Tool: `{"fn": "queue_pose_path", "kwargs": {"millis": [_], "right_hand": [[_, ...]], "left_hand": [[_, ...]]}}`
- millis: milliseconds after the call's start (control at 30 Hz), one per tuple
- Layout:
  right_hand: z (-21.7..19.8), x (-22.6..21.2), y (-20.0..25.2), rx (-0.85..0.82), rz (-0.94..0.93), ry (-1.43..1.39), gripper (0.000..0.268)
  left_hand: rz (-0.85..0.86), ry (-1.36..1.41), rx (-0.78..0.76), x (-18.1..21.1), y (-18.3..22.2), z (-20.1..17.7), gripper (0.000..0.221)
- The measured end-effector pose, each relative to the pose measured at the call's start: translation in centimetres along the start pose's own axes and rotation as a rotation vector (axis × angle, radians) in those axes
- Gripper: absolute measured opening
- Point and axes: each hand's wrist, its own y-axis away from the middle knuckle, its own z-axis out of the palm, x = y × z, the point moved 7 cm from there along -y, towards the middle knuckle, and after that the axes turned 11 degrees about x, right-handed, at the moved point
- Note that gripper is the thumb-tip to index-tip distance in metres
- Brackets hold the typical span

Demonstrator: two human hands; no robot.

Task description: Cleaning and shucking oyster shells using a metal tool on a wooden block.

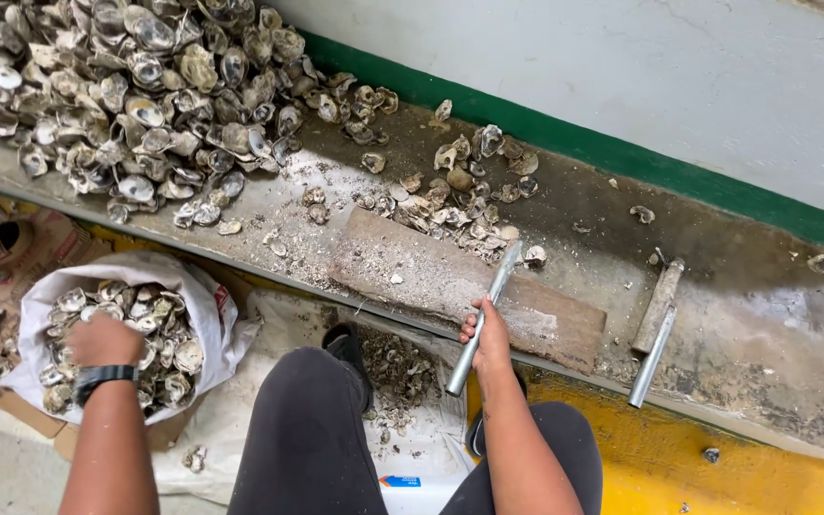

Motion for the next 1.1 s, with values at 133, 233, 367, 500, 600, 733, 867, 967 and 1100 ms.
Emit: {"fn": "queue_pose_path", "kwargs": {"millis": [133, 233, 367, 500, 600, 733, 867, 967, 1100], "right_hand": [[0.7, -0.5, 0.6, 0.002, -0.022, 0.004, 0.032], [0.4, -1.0, 0.3, -0.004, -0.026, -0.027, 0.031], [-0.3, -1.8, 0.0, -0.035, 0.011, -0.083, 0.032], [-0.7, -2.7, -0.1, -0.051, 0.046, -0.143, 0.032], [-0.7, -3.6, 0.5, -0.064, 0.03, -0.146, 0.032], [-0.6, -4.5, 1.1, -0.06, 0.023, -0.12, 0.033], [-0.4, -4.6, 1.7, -0.057, 0.042, -0.134, 0.033], [0.1, -4.1, 1.6, -0.07, 0.055, -0.15, 0.032], [0.3, -2.8, 0.7, -0.085, 0.066, -0.17, 0.031]], "left_hand": [[0.033, 0.119, -0.1, 14.1, 1.8, -1.7, 0.027], [0.21, 0.483, -0.088, 29.0, 5.3, -3.1, 0.051], [0.801, 0.609, 0.14, 47.3, 11.7, -1.1, 0.033], [0.961, 0.417, 0.069, 58.7, 16.5, 3.7, 0.032], [0.893, 0.225, -0.028, 62.2, 16.8, 10.5, 0.033], [0.838, 0.238, -0.062, 62.5, 16.1, 13.6, 0.042], [0.749, 0.408, -0.093, 60.1, 15.8, 10.4, 0.034], [0.688, 0.521, -0.11, 59.0, 15.3, 7.8, 0.027], [0.841, 0.444, -0.047, 59.1, 15.7, 8.0, 0.035]]}}
